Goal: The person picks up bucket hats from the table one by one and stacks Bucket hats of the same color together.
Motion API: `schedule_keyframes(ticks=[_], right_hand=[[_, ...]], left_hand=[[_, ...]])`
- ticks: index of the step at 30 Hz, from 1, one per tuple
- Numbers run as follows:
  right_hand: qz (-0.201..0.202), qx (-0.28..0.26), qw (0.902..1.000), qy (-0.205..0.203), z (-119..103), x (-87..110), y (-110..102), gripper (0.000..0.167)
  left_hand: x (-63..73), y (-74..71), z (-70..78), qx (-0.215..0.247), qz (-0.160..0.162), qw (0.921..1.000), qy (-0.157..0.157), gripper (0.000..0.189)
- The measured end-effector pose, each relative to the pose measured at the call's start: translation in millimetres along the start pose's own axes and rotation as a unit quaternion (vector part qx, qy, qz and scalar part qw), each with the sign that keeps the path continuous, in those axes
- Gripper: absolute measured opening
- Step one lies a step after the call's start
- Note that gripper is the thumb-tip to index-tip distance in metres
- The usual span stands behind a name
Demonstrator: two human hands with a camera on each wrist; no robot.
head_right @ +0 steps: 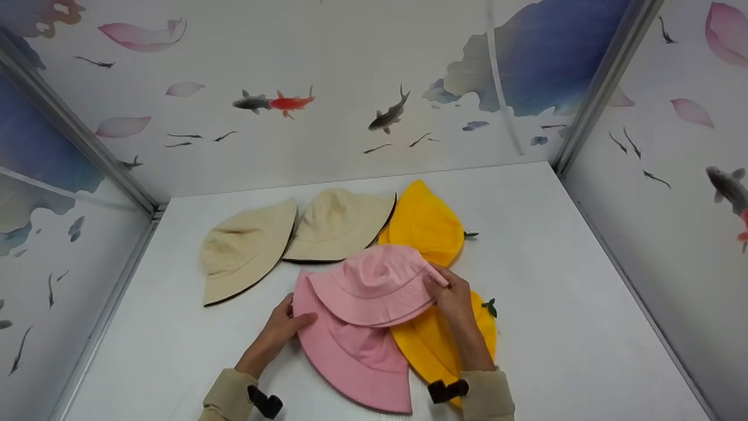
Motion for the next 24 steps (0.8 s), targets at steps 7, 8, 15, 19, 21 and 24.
schedule_keyframes(ticks=[7,8,15,19,21,24], right_hand=[[0.000,0.000,0.9999,0.012,1,-1.8,-1,0.063],[0.000,0.000,0.9999,0.013,1,-1.9,-1,0.062],[-0.006,0.004,0.9998,0.019,4,-2.4,-2,0.061],[-0.009,0.008,0.9994,0.031,5,-1.4,-2,0.060],[-0.010,0.014,0.9994,0.031,5,-1.0,0,0.060],[-0.010,0.019,0.9995,0.022,5,-1.4,1,0.060]], left_hand=[[8.1,2.2,-9.0,0.060,-0.090,0.9940,0.015,0.085],[8.6,2.6,-9.4,0.063,-0.094,0.9934,0.014,0.086],[12.2,1.6,-13.7,0.094,-0.090,0.9915,0.000,0.085],[14.5,-2.1,-15.0,0.103,-0.087,0.9909,0.002,0.085],[15.8,-5.0,-14.9,0.105,-0.082,0.9911,0.002,0.085],[18.6,-12.5,-14.4,0.111,-0.081,0.9906,0.003,0.083]])
Point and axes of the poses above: each hand's wrist, its own x-axis away from the middle knuckle, its own y-axis out of the palm, z = x × y, the point moved 1 cm from there along -x, towards the middle knuckle, and after that the axes turned 11 degrees about x, right-handed, at the moved point
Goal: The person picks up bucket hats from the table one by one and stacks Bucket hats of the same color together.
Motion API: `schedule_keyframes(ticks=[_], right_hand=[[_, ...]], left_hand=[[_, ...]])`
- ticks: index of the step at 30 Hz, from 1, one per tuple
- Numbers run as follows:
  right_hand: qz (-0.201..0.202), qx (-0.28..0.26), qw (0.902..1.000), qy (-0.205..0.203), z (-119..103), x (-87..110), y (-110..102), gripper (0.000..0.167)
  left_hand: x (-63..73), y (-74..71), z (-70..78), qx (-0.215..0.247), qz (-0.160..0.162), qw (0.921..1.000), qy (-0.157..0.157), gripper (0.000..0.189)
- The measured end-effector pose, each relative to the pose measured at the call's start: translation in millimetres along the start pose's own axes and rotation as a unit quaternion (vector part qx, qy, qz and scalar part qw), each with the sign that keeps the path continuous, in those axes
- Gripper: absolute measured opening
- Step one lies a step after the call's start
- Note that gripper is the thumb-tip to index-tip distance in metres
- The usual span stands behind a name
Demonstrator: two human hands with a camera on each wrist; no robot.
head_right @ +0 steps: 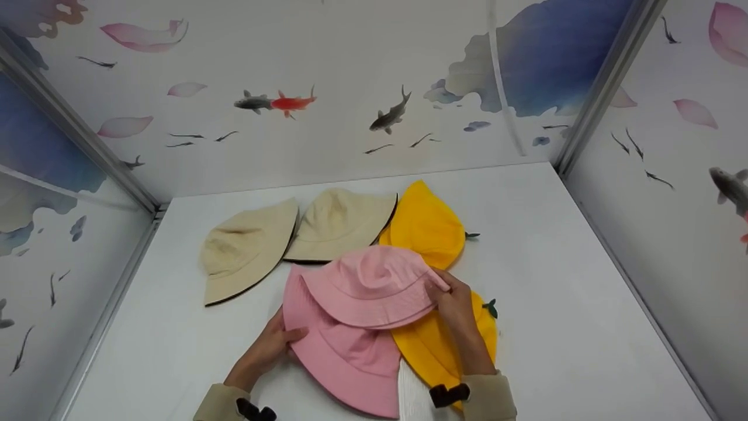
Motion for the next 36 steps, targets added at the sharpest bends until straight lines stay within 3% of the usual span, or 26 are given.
schedule_keyframes(ticks=[6,10,16,24,36], right_hand=[[-0.002,0.002,0.9999,-0.014,2,1.2,1,0.058],[-0.001,0.009,0.9997,-0.022,0,1.4,0,0.054],[0.002,0.018,0.9997,-0.018,0,1.1,2,0.052],[-0.006,0.014,0.9999,-0.001,5,0.1,5,0.054],[0.005,0.056,0.9984,0.010,7,0.7,7,0.054]], left_hand=[[10.2,-21.6,5.0,0.034,-0.014,0.9993,-0.010,0.076],[16.3,-36.3,12.2,0.065,-0.001,0.9974,-0.032,0.073],[23.8,-55.8,23.2,0.073,0.025,0.9961,-0.042,0.074],[32.9,-69.2,39.2,0.139,0.053,0.9885,-0.024,0.069],[48.1,-85.4,62.9,0.128,0.087,0.9879,-0.005,0.062]])
Point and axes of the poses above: each hand's wrist, its own x-axis away from the middle knuckle, its own y-axis out of the palm, z = x × y, the point moved 1 cm from there along -x, towards the middle knuckle, and after that the axes turned 11 degrees about x, right-handed, at the moved point
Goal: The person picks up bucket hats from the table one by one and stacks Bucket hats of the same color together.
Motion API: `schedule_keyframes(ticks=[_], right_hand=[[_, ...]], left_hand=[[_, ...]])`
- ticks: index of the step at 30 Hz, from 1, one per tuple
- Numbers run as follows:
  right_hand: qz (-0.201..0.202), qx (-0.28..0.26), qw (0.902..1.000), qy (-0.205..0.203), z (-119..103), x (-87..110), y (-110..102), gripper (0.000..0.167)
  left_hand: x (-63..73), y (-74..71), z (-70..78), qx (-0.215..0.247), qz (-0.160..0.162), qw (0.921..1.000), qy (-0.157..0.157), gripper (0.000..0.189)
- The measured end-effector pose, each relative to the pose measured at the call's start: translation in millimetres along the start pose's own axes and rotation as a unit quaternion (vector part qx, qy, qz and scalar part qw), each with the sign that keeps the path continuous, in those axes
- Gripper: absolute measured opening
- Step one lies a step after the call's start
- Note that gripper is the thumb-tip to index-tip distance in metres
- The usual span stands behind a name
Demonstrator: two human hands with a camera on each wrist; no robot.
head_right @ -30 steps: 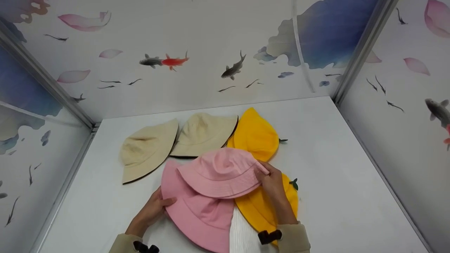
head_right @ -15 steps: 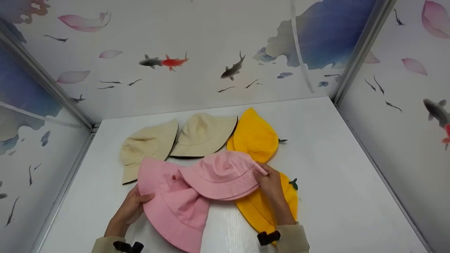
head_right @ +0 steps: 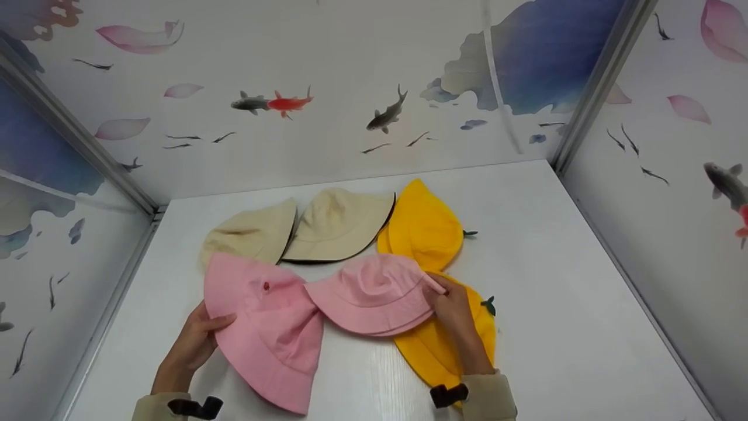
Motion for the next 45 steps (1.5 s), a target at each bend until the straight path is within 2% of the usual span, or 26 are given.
schedule_keyframes(ticks=[4,8,12,17,22,26,31,39,45], right_hand=[[0.005,0.009,0.9999,0.005,2,-1.1,-2,0.053],[0.004,0.016,0.9998,0.005,3,-0.3,-2,0.053],[0.004,0.021,0.9997,0.010,3,0.4,1,0.055],[0.005,0.011,0.9999,0.006,2,0.1,4,0.054],[0.006,0.009,0.9999,0.002,2,0.2,3,0.054],[0.006,0.012,0.9999,0.006,1,-0.1,3,0.054],[-0.002,0.000,1.0000,0.005,3,0.7,3,0.055],[-0.008,0.010,0.9996,0.027,6,2.3,2,0.078],[-0.012,-0.006,0.9988,0.047,8,1.9,3,0.080]], left_hand=[[2.9,-8.3,8.8,0.013,0.015,0.9996,0.019,0.058],[2.7,-12.7,15.5,0.039,0.049,0.9974,0.036,0.055],[-0.1,-11.6,20.7,0.056,0.069,0.9952,0.041,0.052],[-5.8,-4.1,28.4,0.067,0.073,0.9935,0.056,0.048],[-11.2,11.1,37.9,0.097,0.063,0.9904,0.076,0.048],[-12.8,28.9,44.0,0.132,0.053,0.9859,0.088,0.050],[-11.8,51.0,45.2,0.155,0.037,0.9826,0.096,0.047],[-18.8,81.8,28.9,0.187,0.014,0.9786,0.084,0.047],[-30.1,106.2,10.5,0.208,0.009,0.9763,0.061,0.050]])
Point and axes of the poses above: each hand's wrist, its own x-axis away from the middle knuckle, its own y-axis out of the palm, z = x × y, the point moved 1 cm from there along -x, towards the middle knuckle, and after that the axes turned 11 degrees about x, right-handed, at the moved point
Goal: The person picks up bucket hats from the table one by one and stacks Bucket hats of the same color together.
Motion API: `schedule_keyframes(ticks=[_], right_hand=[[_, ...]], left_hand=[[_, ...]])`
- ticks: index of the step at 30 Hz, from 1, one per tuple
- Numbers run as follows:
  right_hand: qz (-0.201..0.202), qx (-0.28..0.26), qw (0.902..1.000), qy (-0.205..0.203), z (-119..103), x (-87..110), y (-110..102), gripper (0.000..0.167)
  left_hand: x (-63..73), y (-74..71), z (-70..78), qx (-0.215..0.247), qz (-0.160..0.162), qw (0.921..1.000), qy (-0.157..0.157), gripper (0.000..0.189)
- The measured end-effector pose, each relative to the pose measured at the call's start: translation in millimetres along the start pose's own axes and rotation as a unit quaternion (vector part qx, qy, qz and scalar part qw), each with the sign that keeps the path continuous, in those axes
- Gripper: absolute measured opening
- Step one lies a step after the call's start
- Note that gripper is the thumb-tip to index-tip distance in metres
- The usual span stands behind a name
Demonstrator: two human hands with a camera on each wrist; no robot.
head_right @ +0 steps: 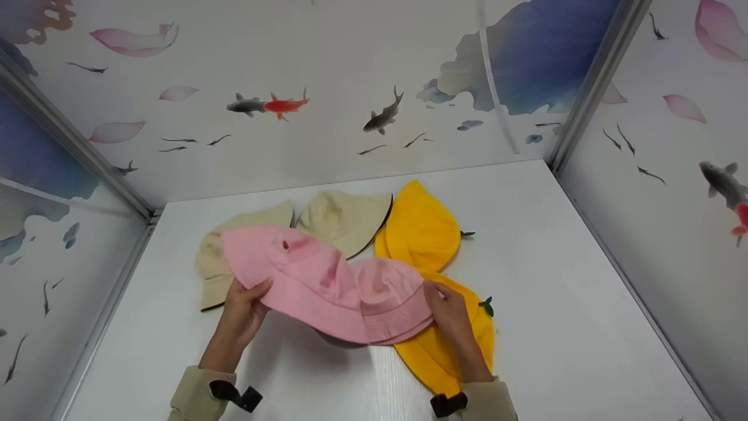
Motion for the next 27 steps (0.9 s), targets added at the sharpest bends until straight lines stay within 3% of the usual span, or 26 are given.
schedule_keyframes(ticks=[7,18,27], right_hand=[[-0.020,-0.029,0.9990,0.027,0,0.0,0,0.087],[-0.025,-0.031,0.9992,0.011,1,1.8,0,0.086],[-0.034,-0.036,0.9986,0.020,2,0.9,0,0.103]], left_hand=[[-7.2,17.3,-22.7,0.043,0.003,0.9990,-0.010,0.046],[-15.0,43.4,-45.4,0.112,-0.022,0.9934,-0.006,0.038],[-18.8,58.3,-64.7,0.145,-0.019,0.9890,-0.021,0.032]])
Point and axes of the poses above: each hand's wrist, its own x-axis away from the middle knuckle, its own y-axis out of the palm, z = x × y, the point moved 1 cm from there along -x, towards the middle knuckle, and after that the axes turned 11 degrees about x, right-handed, at the moved point
